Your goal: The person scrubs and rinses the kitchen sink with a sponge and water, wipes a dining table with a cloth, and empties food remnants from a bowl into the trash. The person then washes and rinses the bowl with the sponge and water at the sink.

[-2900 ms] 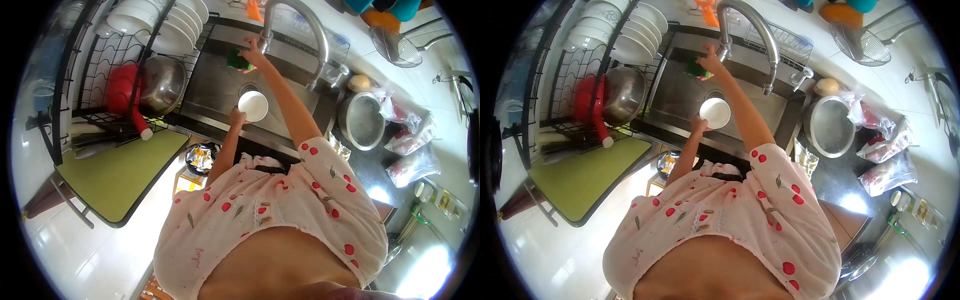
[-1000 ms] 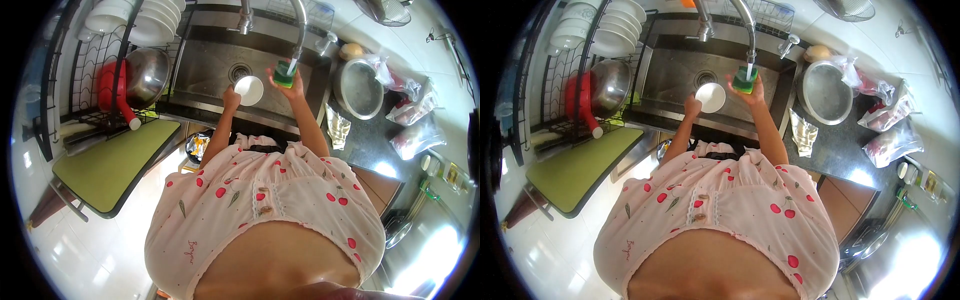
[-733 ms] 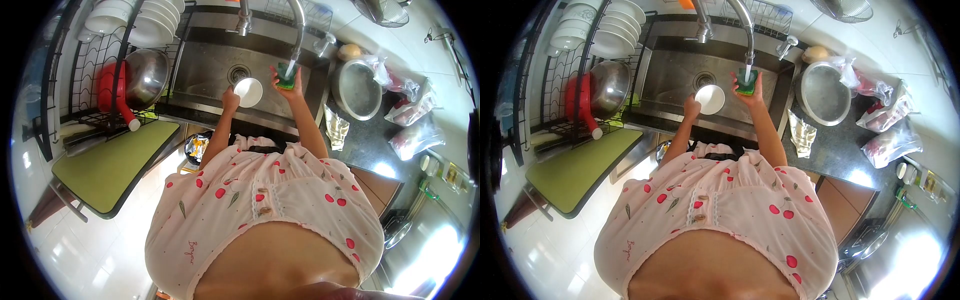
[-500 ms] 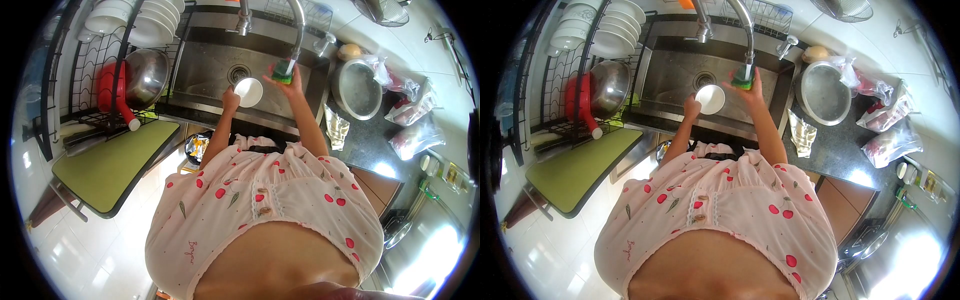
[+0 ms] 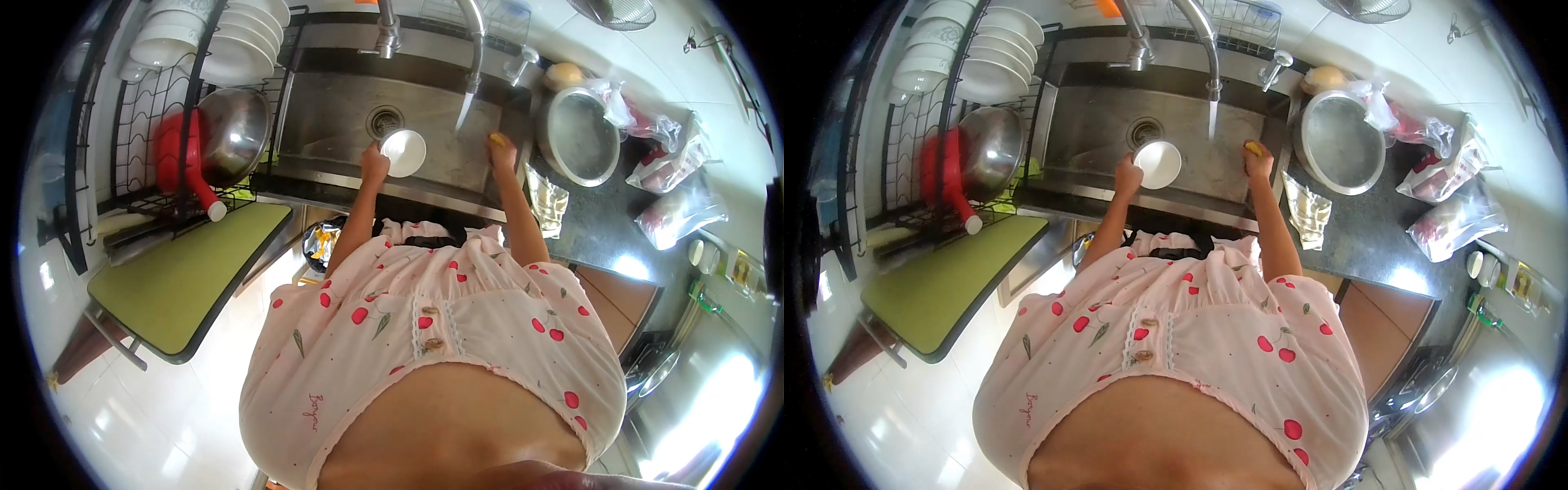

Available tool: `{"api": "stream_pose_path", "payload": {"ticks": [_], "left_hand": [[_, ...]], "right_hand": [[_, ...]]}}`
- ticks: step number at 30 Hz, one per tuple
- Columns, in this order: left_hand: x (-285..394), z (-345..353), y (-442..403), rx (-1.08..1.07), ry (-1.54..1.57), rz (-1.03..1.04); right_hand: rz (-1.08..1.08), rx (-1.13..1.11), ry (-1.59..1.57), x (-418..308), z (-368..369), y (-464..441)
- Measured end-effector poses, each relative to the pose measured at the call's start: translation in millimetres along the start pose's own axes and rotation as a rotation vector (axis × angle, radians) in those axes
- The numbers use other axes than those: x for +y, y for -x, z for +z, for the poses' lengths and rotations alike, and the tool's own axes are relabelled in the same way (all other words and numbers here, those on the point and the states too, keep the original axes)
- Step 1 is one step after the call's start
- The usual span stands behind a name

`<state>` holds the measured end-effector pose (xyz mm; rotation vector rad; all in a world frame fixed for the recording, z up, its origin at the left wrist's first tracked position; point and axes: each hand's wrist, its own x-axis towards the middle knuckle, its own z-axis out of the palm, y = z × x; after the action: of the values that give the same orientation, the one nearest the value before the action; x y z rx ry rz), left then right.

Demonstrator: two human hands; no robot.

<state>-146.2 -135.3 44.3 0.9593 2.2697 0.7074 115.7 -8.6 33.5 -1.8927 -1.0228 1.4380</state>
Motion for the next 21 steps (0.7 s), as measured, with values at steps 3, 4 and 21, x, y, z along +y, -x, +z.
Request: {"api": "stream_pose_path", "payload": {"ticks": [3,4,21], "left_hand": [[3,-2,1,-0.012,-0.019,0.014],[5,-3,2,-0.009,-0.019,0.017],[-2,1,0,-0.033,-0.095,-0.001]], "right_hand": [[-0.178,0.018,0.318,-6,-10,16],[-0.247,0.015,0.434,-14,-10,23],[-0.727,-0.011,0.243,-194,-9,46]]}}
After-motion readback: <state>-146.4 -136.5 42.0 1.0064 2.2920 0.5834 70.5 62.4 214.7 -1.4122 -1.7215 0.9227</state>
